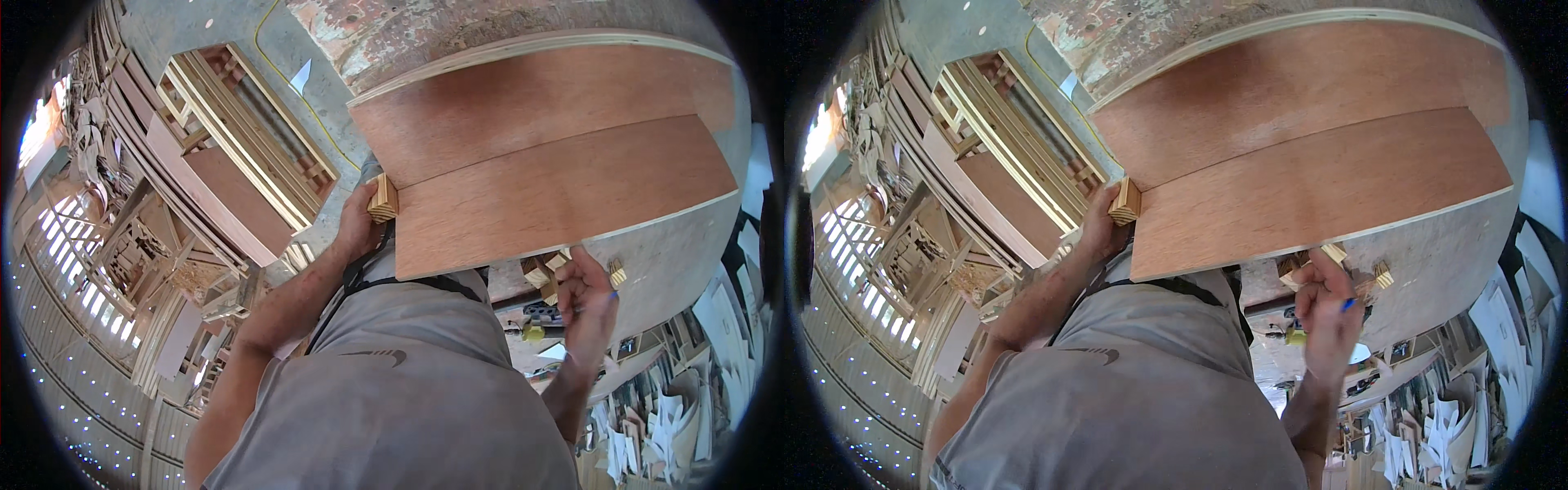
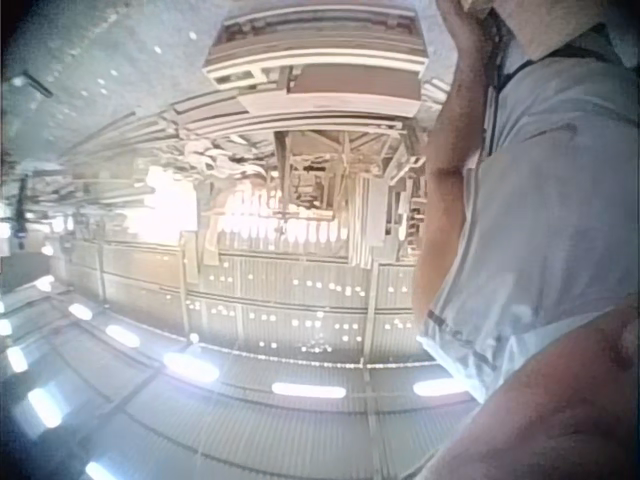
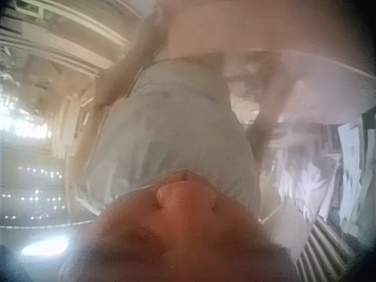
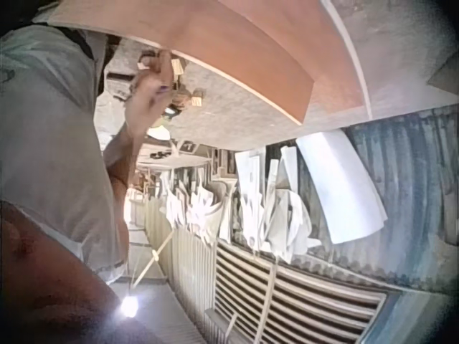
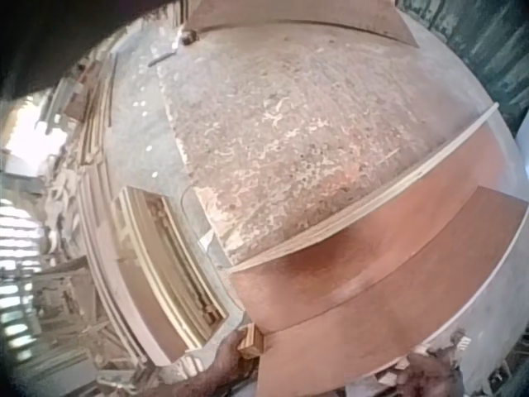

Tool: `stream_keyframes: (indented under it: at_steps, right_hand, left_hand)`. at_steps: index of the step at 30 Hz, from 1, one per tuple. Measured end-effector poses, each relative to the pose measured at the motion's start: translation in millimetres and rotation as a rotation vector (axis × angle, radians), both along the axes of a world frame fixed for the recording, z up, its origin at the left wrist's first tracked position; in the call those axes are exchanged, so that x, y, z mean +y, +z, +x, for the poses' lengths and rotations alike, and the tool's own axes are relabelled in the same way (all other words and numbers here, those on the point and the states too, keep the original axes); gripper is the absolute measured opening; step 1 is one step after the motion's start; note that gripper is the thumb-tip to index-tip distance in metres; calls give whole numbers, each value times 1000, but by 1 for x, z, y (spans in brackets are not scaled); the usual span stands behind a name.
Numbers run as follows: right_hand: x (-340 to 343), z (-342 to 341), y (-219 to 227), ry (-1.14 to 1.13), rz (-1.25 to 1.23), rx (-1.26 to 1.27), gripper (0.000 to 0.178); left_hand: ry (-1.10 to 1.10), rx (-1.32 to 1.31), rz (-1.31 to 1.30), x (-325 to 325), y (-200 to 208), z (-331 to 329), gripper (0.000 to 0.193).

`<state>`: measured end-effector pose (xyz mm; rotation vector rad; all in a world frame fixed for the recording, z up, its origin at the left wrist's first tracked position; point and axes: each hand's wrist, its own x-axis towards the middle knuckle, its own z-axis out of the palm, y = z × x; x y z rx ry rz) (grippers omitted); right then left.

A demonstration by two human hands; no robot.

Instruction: The person uses a table saw to cut a long wooden plank into small rectangular blocks. After cutting, the person gathers the blocks and moves to a workbench. Using a blue pen and a small block as a guide, the person marks lines on a large wooden panel.

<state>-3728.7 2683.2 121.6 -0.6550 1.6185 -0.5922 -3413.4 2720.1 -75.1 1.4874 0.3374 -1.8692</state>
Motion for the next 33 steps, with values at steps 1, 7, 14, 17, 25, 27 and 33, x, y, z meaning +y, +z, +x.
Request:
stream_keyframes:
  at_steps: [1,7,14,17,25,27,33]
  right_hand:
    - [-8,1,14,-55,26,-93,61]
    - [-32,14,44,69,117,131,69]
    - [-64,28,30,32,-95,-111,73]
    - [-63,36,24,134,-35,82,56]
    - [-46,32,-11,223,-88,230,40]
    - [-46,32,-11,168,-62,207,40]
    - [-48,27,-11,37,-74,22,38]
  left_hand:
    - [-1,-6,-4,-1,2,-1,33]
    - [-61,-45,57,13,-11,4,28]
    - [26,-73,20,-5,12,-3,24]
    - [-39,-15,-17,-5,11,1,31]
    - [48,-18,-15,3,0,-2,31]
    - [40,-28,3,1,3,-2,31]
    - [18,-19,-4,3,-2,1,32]
